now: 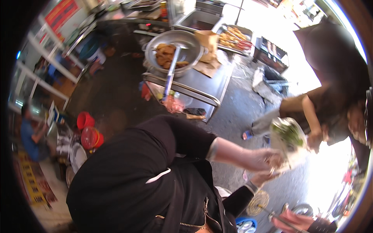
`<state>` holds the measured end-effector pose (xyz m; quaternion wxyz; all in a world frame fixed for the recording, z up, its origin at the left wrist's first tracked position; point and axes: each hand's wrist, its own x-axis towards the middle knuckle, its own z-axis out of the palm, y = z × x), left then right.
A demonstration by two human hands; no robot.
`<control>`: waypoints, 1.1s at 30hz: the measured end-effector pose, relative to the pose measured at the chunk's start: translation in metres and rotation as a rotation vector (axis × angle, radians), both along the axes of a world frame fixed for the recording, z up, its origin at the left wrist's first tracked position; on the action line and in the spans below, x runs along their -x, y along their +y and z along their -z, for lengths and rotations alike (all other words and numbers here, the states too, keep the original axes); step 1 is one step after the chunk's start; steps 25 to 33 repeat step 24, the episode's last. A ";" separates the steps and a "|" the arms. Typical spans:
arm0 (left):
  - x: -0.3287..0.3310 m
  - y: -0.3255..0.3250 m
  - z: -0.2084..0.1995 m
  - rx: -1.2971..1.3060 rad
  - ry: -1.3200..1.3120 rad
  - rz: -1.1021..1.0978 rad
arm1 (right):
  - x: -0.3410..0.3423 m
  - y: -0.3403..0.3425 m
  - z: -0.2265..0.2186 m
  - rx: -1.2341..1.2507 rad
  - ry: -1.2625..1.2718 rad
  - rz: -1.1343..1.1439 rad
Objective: The person assembles food items into a takeaway container, adding cooked meat, vegetables, and sauce, then seals the container and places it into a plastic bag.
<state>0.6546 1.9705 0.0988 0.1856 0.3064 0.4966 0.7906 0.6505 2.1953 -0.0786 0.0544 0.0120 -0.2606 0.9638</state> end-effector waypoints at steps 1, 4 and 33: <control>-0.014 -0.039 -0.025 0.114 0.095 0.059 | -0.008 0.004 0.001 0.020 0.006 0.003; -0.051 -0.150 -0.040 0.181 0.292 0.089 | -0.010 -0.021 -0.010 0.112 -0.426 0.404; -0.315 -0.783 0.057 -0.269 -0.571 -1.327 | -0.060 -0.682 0.199 -1.516 -0.119 -1.168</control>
